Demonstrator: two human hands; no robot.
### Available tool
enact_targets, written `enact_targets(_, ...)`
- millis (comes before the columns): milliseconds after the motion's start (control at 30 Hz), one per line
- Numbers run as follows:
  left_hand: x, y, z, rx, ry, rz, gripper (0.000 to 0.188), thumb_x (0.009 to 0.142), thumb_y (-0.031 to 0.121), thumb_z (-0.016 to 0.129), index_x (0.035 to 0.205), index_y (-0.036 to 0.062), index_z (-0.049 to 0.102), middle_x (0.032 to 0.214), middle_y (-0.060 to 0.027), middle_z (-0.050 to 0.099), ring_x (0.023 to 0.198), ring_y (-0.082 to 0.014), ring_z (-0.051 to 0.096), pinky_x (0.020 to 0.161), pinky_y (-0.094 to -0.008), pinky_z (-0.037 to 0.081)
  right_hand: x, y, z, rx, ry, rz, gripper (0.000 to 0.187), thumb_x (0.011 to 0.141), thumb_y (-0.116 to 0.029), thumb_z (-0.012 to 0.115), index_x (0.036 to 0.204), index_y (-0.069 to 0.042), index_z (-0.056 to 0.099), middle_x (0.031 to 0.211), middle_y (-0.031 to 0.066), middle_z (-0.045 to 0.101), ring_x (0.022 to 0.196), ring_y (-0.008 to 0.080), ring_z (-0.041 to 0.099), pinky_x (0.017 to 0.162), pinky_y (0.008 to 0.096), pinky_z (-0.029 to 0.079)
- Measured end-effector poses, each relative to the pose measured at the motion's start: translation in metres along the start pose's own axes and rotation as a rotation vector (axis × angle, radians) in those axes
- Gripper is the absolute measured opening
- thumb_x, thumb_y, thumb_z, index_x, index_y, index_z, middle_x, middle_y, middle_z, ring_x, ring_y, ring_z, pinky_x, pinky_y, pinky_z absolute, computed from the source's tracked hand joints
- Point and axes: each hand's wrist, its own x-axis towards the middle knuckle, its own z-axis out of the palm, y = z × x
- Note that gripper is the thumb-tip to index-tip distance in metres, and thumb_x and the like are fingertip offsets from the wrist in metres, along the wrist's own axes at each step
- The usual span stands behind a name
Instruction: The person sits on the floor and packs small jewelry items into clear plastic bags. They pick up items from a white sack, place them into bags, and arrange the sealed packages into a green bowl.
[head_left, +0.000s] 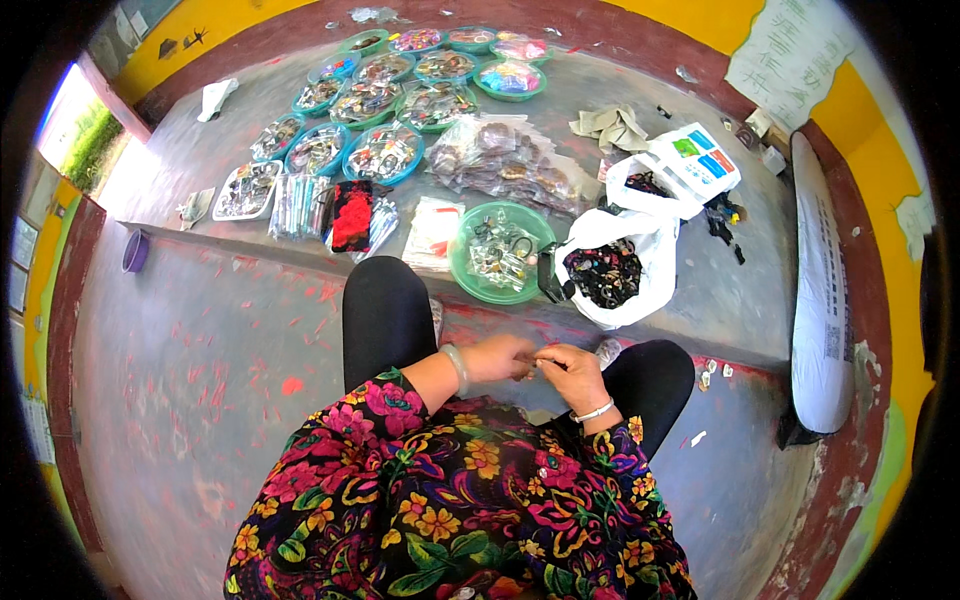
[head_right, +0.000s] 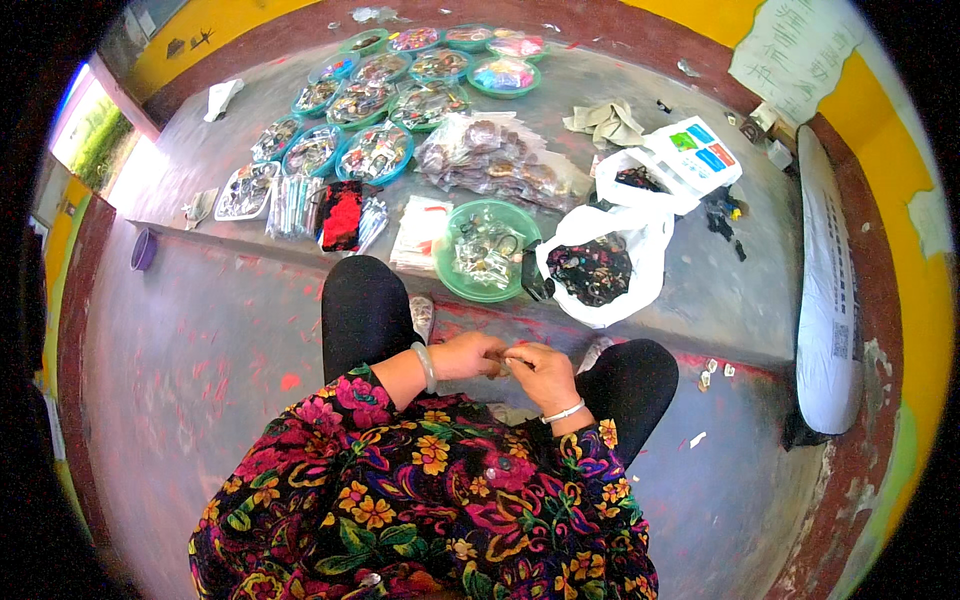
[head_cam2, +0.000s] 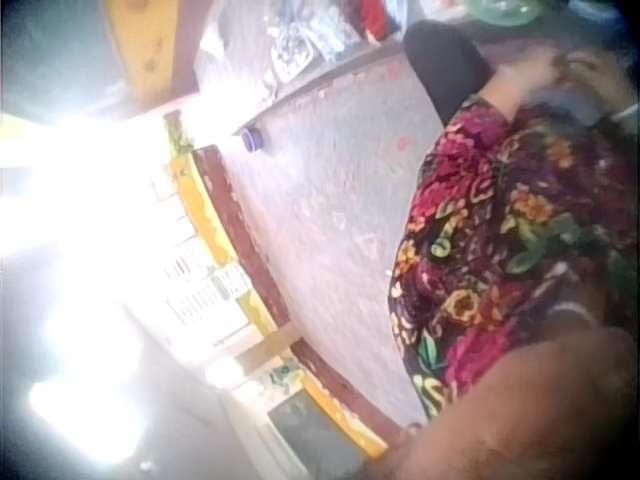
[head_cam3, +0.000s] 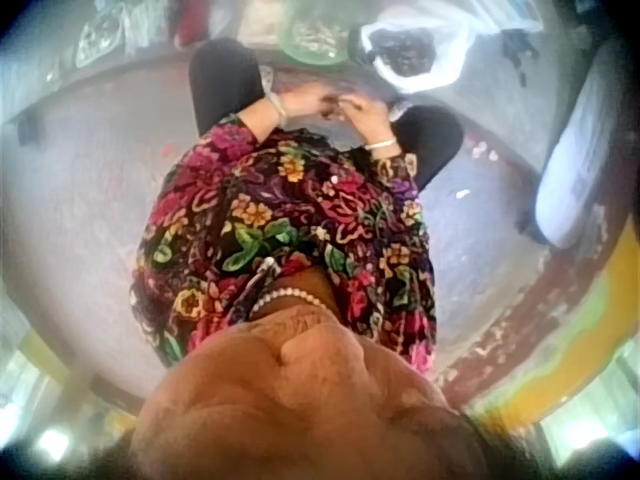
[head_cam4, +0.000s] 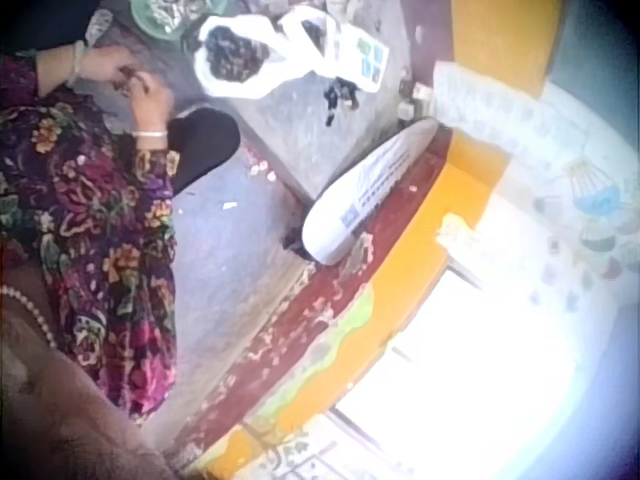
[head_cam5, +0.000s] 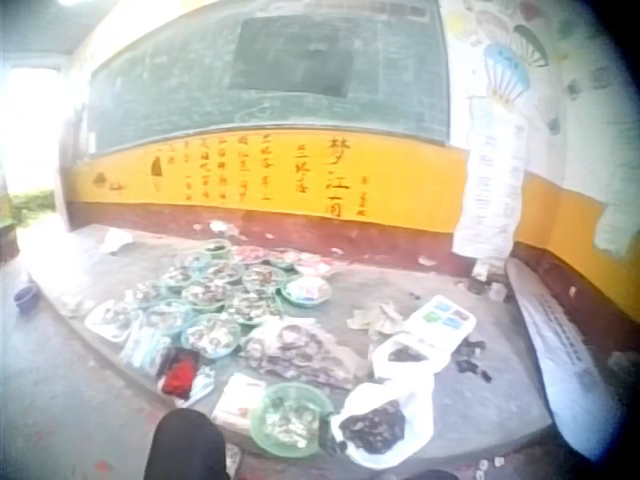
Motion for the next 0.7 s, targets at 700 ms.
enact_targets(700,0.001,0.006,-0.003,-0.120,0.339,0.213,0.033,0.079,0.012,0.057,0.111,0.0018,0.052,0.100,-0.0063,0.058,0.086,-0.0116,0.055,0.076,-0.0276,0.046,0.012,-0.021,-0.002,-0.701,0.023,-0.260,0.009,0.072,-0.009,0.055,0.079,-0.004,0.053,0.074,0.0109,0.056,0.066,0.0292,0.057,0.058,0.0372,0.046)
